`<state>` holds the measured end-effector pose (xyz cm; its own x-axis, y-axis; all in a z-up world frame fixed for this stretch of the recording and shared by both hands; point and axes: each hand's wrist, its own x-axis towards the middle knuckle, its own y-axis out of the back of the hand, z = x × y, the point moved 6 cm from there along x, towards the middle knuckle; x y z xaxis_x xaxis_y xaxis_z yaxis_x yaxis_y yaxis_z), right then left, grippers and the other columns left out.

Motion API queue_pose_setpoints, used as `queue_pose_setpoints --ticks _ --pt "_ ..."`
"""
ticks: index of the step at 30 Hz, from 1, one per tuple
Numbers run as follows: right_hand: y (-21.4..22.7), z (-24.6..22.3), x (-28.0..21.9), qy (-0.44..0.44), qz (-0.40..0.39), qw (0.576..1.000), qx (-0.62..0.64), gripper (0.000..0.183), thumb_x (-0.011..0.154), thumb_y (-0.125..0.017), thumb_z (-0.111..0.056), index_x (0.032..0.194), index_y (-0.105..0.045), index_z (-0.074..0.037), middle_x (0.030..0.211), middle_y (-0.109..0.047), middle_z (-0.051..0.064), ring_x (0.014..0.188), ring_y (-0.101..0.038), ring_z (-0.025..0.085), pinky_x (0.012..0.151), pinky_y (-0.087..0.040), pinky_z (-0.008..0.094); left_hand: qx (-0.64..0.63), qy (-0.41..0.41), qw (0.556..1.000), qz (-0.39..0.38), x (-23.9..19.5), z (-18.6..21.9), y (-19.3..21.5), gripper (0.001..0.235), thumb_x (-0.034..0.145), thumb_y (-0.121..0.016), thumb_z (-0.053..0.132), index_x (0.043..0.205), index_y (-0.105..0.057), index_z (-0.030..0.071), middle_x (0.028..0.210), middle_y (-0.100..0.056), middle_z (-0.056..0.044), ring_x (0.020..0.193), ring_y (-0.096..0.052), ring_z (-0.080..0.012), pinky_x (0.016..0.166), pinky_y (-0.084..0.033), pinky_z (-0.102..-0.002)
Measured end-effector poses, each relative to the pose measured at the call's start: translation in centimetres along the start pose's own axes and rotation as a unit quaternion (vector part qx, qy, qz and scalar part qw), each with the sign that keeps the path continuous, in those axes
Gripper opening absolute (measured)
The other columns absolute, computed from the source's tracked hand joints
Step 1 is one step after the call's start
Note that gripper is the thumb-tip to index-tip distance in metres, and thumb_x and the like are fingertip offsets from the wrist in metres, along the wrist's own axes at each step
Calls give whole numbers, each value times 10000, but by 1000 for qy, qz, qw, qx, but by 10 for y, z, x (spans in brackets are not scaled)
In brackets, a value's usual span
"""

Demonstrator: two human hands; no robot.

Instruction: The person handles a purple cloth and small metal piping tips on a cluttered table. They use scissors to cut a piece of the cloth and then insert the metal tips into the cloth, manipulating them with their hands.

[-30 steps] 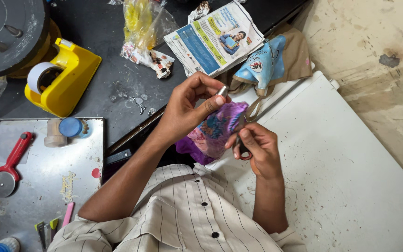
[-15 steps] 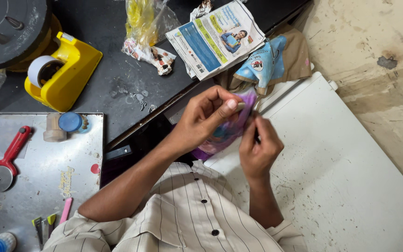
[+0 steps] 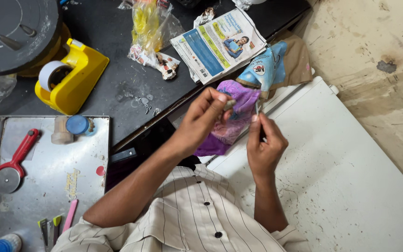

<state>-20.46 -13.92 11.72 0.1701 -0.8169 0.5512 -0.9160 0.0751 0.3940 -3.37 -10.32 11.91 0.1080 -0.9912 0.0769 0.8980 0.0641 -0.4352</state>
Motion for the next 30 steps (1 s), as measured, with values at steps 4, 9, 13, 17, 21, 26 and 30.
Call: queue_pose_setpoints --ticks 4,9,13,17,21,26,30 --pt "-8 13 -29 -20 -13 999 32 157 1047 -657 -58 1124 -709 68 820 -703 78 666 -629 92 552 -465 245 -76 5 997 23 0 -1 9 205 1129 -514 259 1101 -551 59 952 -587 -2 856 -530 -72 793 -467 -252" --pt "-25 85 -66 -188 -151 970 -34 202 1029 -643 -176 1095 -750 -18 755 -713 117 566 -633 174 550 -471 304 73 -31 995 69 -9 0 27 204 1091 -591 258 1097 -591 54 909 -622 -2 836 -554 -65 771 -486 -244" --pt "-20 143 -107 -200 -367 871 -259 222 981 -675 -311 1069 -796 -147 870 -772 139 773 -712 312 706 -540 417 109 -13 989 95 -20 -9 37 223 1067 -643 260 1081 -574 49 922 -614 12 858 -564 -51 779 -494 -227" --pt "41 180 -131 -372 -365 803 -290 217 930 -688 -336 1069 -788 -202 920 -781 84 834 -742 265 774 -550 407 195 0 974 116 -33 -13 49 248 1056 -645 287 1082 -574 52 908 -618 18 845 -577 -47 771 -503 -214" --pt "104 195 -131 -459 -317 752 -351 172 895 -740 -307 1001 -802 -187 861 -789 69 786 -725 223 752 -531 397 243 -4 961 134 -40 -14 53 238 1067 -652 284 1087 -598 52 881 -617 18 818 -573 -46 769 -510 -217" --pt "107 239 -129 -468 -326 758 -316 187 860 -794 -195 991 -712 -89 839 -717 89 701 -665 217 612 -513 389 282 -8 949 138 -45 -9 48 225 1067 -646 274 1093 -606 54 839 -618 23 758 -582 -40 684 -494 -223" --pt "91 278 -145 -448 -358 805 -150 205 817 -789 -56 968 -676 25 785 -680 81 672 -622 166 580 -494 314 308 -24 939 150 -58 2 48 207 1077 -651 247 1105 -613 45 873 -610 6 757 -564 -53 636 -455 -231"
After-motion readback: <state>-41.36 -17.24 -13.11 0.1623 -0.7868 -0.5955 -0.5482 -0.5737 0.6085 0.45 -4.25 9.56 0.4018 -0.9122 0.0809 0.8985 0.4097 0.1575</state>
